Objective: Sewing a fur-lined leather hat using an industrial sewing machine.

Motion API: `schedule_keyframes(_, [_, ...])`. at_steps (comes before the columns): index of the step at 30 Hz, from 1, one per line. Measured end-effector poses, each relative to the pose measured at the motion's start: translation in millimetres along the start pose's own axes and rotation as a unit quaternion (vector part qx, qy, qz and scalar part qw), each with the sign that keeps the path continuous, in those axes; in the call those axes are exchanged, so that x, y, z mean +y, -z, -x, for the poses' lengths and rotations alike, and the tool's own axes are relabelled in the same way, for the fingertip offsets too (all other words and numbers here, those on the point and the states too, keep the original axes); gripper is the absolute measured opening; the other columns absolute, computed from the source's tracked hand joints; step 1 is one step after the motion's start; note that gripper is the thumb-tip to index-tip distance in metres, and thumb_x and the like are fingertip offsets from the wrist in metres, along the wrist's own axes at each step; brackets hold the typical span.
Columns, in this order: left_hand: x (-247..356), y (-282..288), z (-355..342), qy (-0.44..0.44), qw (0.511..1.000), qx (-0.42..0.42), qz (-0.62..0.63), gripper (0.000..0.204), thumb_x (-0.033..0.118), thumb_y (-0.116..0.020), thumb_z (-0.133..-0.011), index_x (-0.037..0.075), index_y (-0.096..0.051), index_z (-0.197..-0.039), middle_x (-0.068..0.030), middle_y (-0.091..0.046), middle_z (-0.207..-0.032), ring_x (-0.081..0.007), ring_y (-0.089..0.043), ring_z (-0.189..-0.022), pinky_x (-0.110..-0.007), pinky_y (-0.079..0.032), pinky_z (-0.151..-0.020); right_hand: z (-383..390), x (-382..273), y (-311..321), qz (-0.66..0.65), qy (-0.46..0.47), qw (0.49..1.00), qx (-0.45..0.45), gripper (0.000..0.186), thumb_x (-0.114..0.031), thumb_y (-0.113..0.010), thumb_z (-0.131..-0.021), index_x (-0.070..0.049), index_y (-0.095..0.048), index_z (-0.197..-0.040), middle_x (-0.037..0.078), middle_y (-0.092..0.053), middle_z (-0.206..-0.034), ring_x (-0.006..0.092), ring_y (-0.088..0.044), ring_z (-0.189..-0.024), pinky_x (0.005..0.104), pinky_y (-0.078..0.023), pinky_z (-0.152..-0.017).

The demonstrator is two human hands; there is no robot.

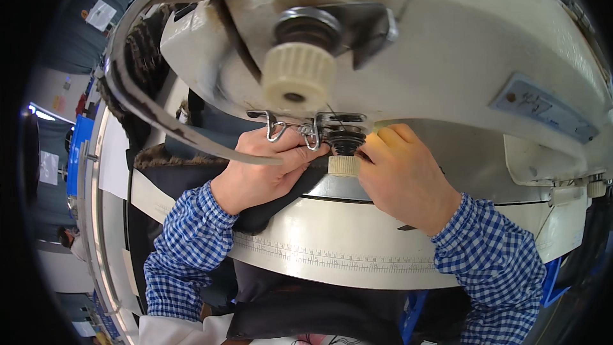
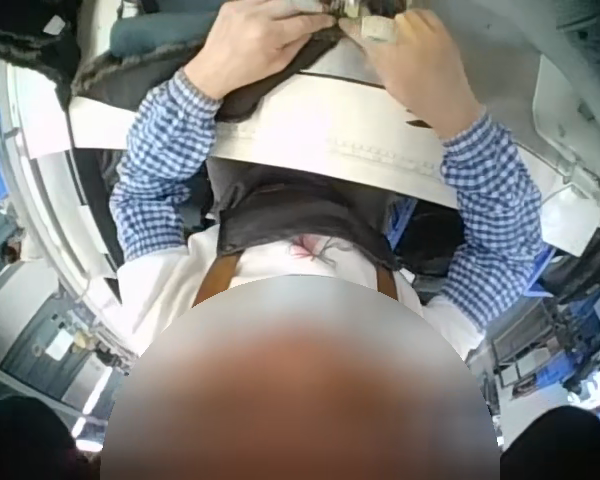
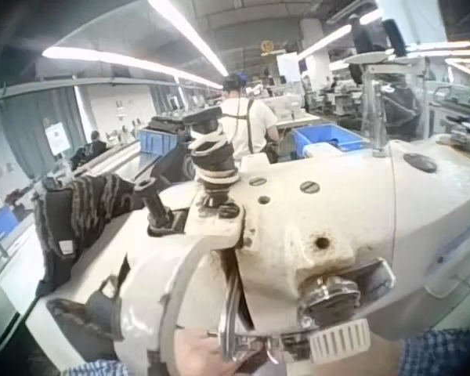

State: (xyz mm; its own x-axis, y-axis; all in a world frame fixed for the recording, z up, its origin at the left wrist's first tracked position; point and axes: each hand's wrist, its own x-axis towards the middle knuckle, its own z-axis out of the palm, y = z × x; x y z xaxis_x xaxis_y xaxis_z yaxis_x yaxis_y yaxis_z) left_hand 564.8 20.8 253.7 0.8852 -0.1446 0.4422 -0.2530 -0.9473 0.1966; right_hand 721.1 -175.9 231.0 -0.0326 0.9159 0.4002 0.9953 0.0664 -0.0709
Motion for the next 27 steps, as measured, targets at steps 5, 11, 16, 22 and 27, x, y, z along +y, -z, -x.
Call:
schedule_keyframes(5, [0, -3, -1, -0.004, 1.0, 0.019, -0.006, 0.022, 0.005, -0.074, -0.078, 0.005, -0.078, -0.1, -0.0019, -0.07, -0.098, -0.0216, -0.067, -0.092, -0.032, -0.059, -0.07, -1, -1, 3, -0.037, -0.012, 0.998, 0.041, 0.033, -0.012, -0.07, -0.08, -0.008, -0.072, -0.113, 0.006, -0.064, -0.092, 0.0262, -0.061, -0.094, 0.0398, -0.05, -0.09])
schedule_keyframes(11, [-1, -6, -1, -0.008, 0.999, 0.038, -0.001, 0.023, 0.005, -0.073, -0.077, 0.005, -0.077, -0.1, -0.0013, -0.068, -0.096, -0.0211, -0.065, -0.089, -0.032, -0.058, -0.068, 1, 1, 4, -0.028, -0.005, 0.999, 0.019, 0.039, -0.011, -0.07, -0.082, -0.011, -0.071, -0.121, 0.004, -0.066, -0.097, 0.0255, -0.062, -0.095, 0.0382, -0.05, -0.09])
schedule_keyframes(16, [-1, -10, -2, -0.004, 1.0, 0.031, -0.001, 0.023, 0.005, -0.073, -0.078, 0.005, -0.077, -0.1, -0.001, -0.067, -0.095, -0.0211, -0.063, -0.086, -0.032, -0.057, -0.067, 2, 2, 7, -0.018, -0.002, 1.0, 0.023, 0.041, -0.011, -0.071, -0.084, -0.012, -0.07, -0.125, 0.004, -0.066, -0.095, 0.024, -0.062, -0.093, 0.0369, -0.05, -0.087])
schedule_keyframes(22, [8, 7, 22, -0.021, 0.999, -0.013, -0.043, 0.032, 0.011, -0.068, -0.076, 0.003, -0.075, -0.106, -0.0013, -0.065, -0.1, -0.0197, -0.06, -0.084, -0.03, -0.055, -0.065, 6, 5, 12, -0.015, -0.004, 0.999, -0.047, 0.045, -0.01, -0.071, -0.086, -0.014, -0.068, -0.131, 0.005, -0.068, -0.101, 0.0235, -0.066, -0.088, 0.0359, -0.054, -0.079])
schedule_keyframes(27, [24, 34, 61, -0.03, 0.994, -0.029, -0.097, 0.037, 0.013, -0.067, -0.073, 0.001, -0.074, -0.106, -0.0066, -0.066, -0.11, -0.0195, -0.057, -0.083, -0.031, -0.053, -0.065, 12, 7, 12, -0.061, -0.046, 0.993, -0.09, 0.039, -0.004, -0.066, -0.093, -0.011, -0.067, -0.131, 0.01, -0.064, -0.113, 0.0238, -0.069, -0.087, 0.0338, -0.057, -0.076])
